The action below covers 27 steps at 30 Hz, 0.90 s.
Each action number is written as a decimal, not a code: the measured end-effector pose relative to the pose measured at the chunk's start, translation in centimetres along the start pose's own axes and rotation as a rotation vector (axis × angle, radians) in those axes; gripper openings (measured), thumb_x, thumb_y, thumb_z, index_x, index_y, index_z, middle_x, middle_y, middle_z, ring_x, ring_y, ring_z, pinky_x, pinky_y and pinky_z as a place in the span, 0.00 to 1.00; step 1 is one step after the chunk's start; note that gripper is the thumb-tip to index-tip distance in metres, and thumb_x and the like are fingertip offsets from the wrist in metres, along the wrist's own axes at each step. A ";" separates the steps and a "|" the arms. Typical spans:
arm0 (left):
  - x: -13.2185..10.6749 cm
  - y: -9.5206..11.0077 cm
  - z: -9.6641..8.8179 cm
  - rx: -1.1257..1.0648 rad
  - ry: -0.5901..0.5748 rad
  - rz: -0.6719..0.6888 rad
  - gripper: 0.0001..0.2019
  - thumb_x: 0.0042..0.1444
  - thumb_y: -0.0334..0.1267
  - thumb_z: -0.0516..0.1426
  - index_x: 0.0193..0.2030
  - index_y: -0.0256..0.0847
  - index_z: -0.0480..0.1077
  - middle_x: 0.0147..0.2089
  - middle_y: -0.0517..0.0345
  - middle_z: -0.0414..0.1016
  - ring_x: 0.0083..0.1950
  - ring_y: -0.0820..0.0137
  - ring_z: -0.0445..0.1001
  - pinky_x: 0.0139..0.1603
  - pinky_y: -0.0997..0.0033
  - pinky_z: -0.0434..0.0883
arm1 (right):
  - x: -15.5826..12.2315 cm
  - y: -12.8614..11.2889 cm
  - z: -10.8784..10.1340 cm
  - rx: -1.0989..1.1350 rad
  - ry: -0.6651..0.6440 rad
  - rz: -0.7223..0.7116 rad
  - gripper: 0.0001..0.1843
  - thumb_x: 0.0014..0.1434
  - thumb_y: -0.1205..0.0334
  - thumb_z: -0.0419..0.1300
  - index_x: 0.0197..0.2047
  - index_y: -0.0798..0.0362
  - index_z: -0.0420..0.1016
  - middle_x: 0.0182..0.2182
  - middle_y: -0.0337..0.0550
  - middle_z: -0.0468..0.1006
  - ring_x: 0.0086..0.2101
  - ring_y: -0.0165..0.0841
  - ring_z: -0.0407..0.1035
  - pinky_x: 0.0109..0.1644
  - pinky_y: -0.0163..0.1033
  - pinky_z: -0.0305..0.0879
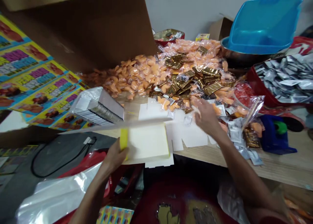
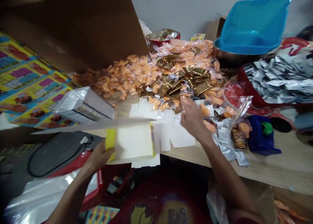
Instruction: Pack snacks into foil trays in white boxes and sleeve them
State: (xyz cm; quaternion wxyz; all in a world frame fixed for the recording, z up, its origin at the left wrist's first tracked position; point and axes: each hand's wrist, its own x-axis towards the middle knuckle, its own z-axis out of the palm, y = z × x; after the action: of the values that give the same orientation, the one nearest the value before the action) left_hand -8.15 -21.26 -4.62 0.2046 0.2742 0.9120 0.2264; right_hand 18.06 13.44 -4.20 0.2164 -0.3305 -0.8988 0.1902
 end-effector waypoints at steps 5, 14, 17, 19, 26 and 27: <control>1.2 8.1 4.9 0.259 -0.178 0.100 0.17 0.64 0.38 0.49 0.56 0.36 0.67 0.42 0.41 0.81 0.44 0.53 0.81 0.45 0.60 0.71 | 7.3 5.8 -4.1 -0.313 0.047 0.149 0.45 0.67 0.56 0.56 0.82 0.55 0.46 0.78 0.69 0.43 0.74 0.68 0.45 0.71 0.76 0.50; 12.2 9.7 -2.8 0.127 0.209 0.348 0.22 0.70 0.49 0.45 0.52 0.39 0.74 0.43 0.46 0.81 0.45 0.55 0.80 0.49 0.58 0.74 | 13.7 11.5 -4.0 -0.320 -0.076 0.104 0.57 0.65 0.49 0.59 0.82 0.60 0.29 0.79 0.73 0.30 0.76 0.67 0.37 0.72 0.70 0.53; 18.3 13.2 -4.3 0.142 0.373 0.571 0.25 0.66 0.46 0.55 0.66 0.37 0.68 0.51 0.44 0.79 0.51 0.55 0.79 0.54 0.58 0.74 | 15.8 11.5 -3.7 -0.255 -0.054 0.027 0.59 0.62 0.53 0.62 0.82 0.61 0.29 0.78 0.74 0.30 0.76 0.67 0.37 0.73 0.65 0.55; 21.6 16.9 -3.0 0.224 0.257 0.826 0.36 0.62 0.45 0.63 0.74 0.40 0.60 0.66 0.38 0.71 0.64 0.51 0.74 0.62 0.55 0.72 | 17.3 11.3 -4.2 -0.231 -0.106 0.011 0.59 0.60 0.54 0.63 0.83 0.56 0.33 0.78 0.72 0.37 0.74 0.67 0.48 0.70 0.63 0.60; 27.7 28.0 5.5 0.590 -0.144 1.209 0.67 0.45 0.38 0.76 0.82 0.57 0.37 0.83 0.30 0.35 0.66 0.40 0.74 0.60 0.48 0.74 | 21.3 10.8 -6.3 -0.138 -0.328 0.152 0.62 0.54 0.55 0.68 0.83 0.51 0.39 0.74 0.73 0.53 0.60 0.65 0.70 0.61 0.60 0.69; 28.3 28.9 6.3 0.590 -0.138 1.221 0.66 0.46 0.37 0.75 0.82 0.57 0.37 0.83 0.29 0.37 0.63 0.42 0.75 0.58 0.48 0.75 | 21.8 10.7 -6.0 -0.084 -0.330 0.143 0.62 0.53 0.55 0.68 0.83 0.51 0.40 0.74 0.71 0.54 0.61 0.64 0.70 0.62 0.60 0.69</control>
State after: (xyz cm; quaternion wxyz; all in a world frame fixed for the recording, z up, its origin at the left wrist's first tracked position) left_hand -14.91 18.97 -1.60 0.0146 0.7978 0.6022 0.0252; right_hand 11.62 36.90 1.33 0.0378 -0.3665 -0.9035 0.2190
